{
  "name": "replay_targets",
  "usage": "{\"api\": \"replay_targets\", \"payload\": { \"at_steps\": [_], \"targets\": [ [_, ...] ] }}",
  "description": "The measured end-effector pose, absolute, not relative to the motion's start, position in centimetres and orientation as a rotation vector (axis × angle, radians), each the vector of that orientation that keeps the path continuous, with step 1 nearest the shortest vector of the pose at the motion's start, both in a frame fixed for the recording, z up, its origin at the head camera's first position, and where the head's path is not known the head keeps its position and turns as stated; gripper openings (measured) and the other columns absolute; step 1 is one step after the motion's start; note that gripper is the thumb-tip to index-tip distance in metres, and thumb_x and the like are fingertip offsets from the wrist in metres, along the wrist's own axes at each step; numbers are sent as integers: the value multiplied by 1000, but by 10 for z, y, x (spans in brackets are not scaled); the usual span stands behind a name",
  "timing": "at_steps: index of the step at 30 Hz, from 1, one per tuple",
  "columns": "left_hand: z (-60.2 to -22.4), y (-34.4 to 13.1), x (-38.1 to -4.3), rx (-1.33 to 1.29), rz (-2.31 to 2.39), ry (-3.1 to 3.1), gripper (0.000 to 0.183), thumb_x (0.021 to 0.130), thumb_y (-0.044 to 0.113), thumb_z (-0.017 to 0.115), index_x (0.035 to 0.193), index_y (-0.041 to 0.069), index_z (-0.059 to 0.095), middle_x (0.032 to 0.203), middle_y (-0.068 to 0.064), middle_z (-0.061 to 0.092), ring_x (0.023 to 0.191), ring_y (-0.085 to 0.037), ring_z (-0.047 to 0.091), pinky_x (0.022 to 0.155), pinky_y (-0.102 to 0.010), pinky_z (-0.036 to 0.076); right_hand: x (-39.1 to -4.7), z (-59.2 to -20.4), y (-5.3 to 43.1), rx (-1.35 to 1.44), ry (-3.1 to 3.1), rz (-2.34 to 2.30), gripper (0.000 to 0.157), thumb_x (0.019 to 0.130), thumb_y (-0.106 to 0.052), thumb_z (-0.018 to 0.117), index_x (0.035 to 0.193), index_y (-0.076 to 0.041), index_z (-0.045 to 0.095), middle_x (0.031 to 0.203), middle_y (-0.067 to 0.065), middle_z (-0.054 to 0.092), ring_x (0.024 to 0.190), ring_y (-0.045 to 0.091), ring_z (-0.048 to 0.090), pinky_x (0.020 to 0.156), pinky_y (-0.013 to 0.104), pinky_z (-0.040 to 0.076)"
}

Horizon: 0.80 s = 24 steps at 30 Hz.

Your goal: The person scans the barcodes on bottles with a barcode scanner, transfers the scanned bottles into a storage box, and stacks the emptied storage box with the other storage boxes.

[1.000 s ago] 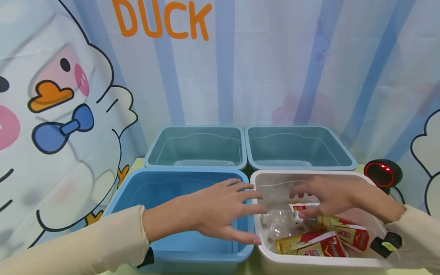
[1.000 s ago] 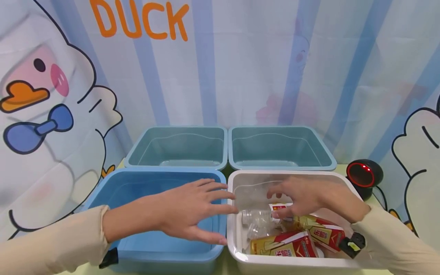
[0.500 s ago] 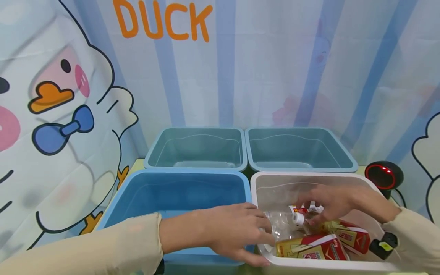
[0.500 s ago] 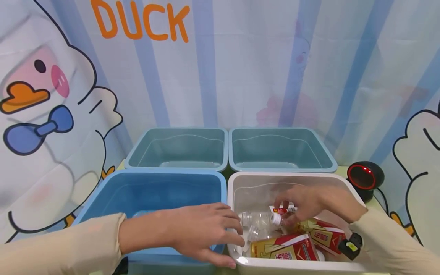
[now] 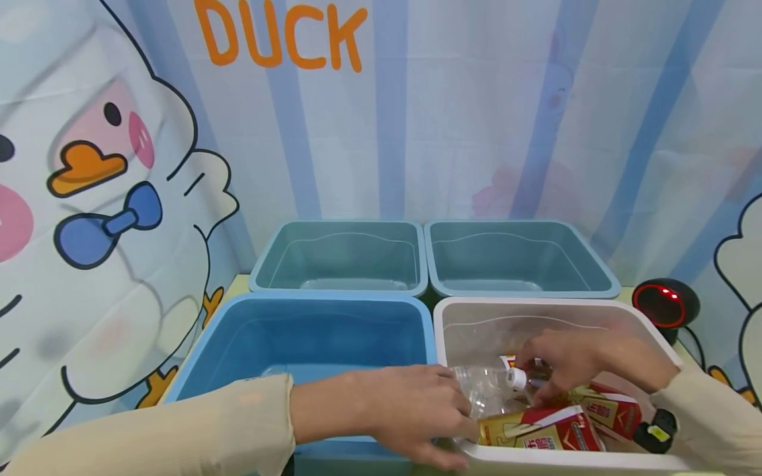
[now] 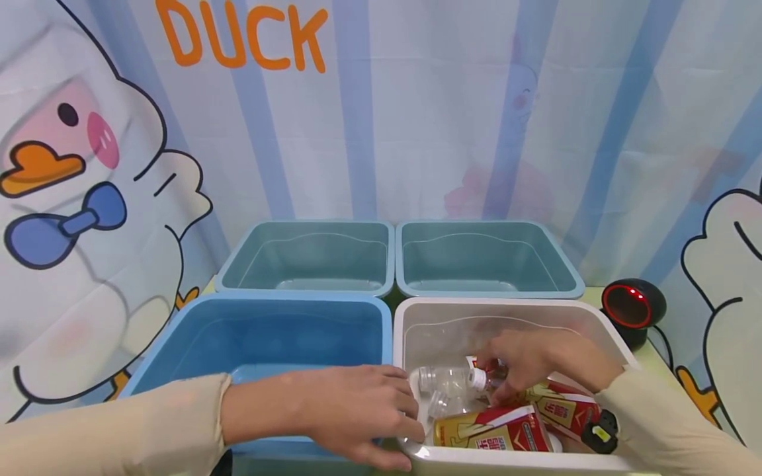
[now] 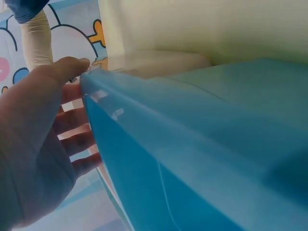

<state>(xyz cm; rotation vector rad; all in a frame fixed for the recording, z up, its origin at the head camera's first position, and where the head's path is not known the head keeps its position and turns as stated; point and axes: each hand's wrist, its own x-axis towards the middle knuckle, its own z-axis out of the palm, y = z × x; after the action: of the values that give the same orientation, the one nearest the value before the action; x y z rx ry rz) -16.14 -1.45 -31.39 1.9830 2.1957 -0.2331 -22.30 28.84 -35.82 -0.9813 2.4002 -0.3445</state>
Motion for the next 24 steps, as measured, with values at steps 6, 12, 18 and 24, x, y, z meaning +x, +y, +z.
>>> {"api": "replay_targets", "payload": {
  "at_steps": [6, 12, 18, 24],
  "targets": [
    [-315, -13, -161, 1992, -239, 2201, 34, 106, 45, 59, 133, 29, 70, 120, 17, 68, 108, 2, 58, 109, -22, 39, -223, -359, 288, -993, 2402, -365, 19, 87, -35, 86, 101, -28, 75, 81, -15, 60, 71, 5, 54, 63, 23, 45],
    [-316, -12, -162, 1997, -244, 2205, 35, 106, 45, 59, 135, 28, 69, 120, 16, 69, 107, 2, 60, 108, -20, 40, -228, -355, 296, -1103, 2357, -491, 20, 92, -32, 81, 110, -27, 74, 88, -16, 61, 77, 9, 57, 66, 24, 48],
    [-315, -12, -162, 1996, -250, 2207, 34, 106, 44, 59, 134, 28, 68, 119, 16, 69, 106, 2, 59, 107, -20, 40, -233, -345, 310, -1142, 2319, -574, 23, 102, -28, 68, 124, -21, 68, 107, -12, 66, 92, 9, 63, 79, 34, 57],
    [-316, -12, -162, 1999, -231, 2198, 34, 106, 44, 59, 134, 28, 69, 119, 16, 69, 105, 2, 59, 107, -21, 40, -232, -336, 319, -917, 2391, -666, 42, 107, -31, 59, 145, -14, 56, 131, 0, 60, 115, 21, 59, 91, 42, 53]
  ]
}}
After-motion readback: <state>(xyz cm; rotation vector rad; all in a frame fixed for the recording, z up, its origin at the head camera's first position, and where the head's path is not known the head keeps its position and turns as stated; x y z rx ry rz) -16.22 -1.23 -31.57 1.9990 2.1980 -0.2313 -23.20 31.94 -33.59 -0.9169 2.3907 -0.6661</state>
